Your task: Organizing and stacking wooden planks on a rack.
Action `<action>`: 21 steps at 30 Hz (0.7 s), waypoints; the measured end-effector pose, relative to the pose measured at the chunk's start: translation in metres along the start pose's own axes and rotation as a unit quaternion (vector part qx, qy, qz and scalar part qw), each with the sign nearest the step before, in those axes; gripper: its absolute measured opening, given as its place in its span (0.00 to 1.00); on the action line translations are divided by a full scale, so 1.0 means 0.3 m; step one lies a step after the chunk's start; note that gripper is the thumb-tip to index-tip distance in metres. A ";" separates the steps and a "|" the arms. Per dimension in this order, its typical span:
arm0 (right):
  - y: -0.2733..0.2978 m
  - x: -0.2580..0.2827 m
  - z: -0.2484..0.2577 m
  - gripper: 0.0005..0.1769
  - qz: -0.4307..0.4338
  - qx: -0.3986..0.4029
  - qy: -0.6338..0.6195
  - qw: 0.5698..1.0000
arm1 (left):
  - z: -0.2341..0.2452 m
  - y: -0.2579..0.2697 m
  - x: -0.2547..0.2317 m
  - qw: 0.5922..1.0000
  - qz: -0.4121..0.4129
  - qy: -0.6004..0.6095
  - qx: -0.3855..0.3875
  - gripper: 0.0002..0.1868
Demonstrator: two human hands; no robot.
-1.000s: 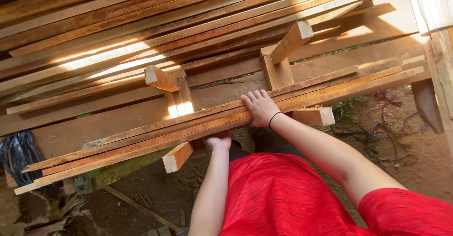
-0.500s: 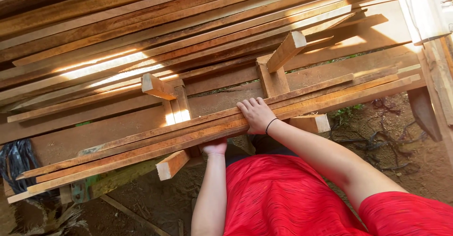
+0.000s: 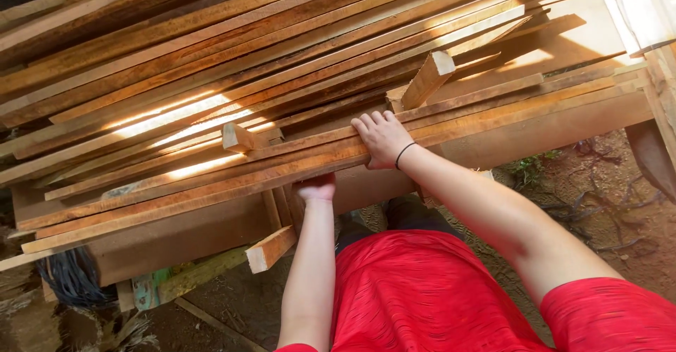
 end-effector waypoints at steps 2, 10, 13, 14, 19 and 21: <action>0.008 -0.010 0.008 0.67 0.007 0.009 -0.002 1.000 | 0.018 -0.018 0.009 1.000 0.006 0.000 -0.007 0.35; -0.057 -0.045 0.047 0.67 0.031 0.024 0.016 0.999 | 0.038 -0.089 0.022 0.999 0.038 0.001 -0.005 0.36; -0.079 -0.026 0.000 0.66 0.034 0.027 0.001 0.999 | 0.071 -0.092 -0.012 0.999 0.040 0.010 -0.004 0.36; -0.091 -0.026 -0.035 0.68 0.037 0.030 0.007 0.999 | 0.087 -0.089 -0.026 0.999 0.040 0.013 -0.003 0.36; -0.119 0.047 -0.198 0.73 0.023 0.083 -0.024 0.996 | 0.255 0.131 -0.067 0.992 0.050 -0.117 -0.012 0.36; -0.096 0.050 -0.218 0.75 0.030 0.126 -0.064 0.990 | 0.173 0.455 -0.012 0.934 0.108 -0.341 -0.025 0.33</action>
Point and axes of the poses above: each hand's wrist, its own y-axis away from the middle knuckle, its own z-axis out of the back of the hand, x = y × z, the point moved 5 cm from there along -y, towards the middle knuckle, and after that the axes turned 13 degrees about y, right-handed, at the moved point
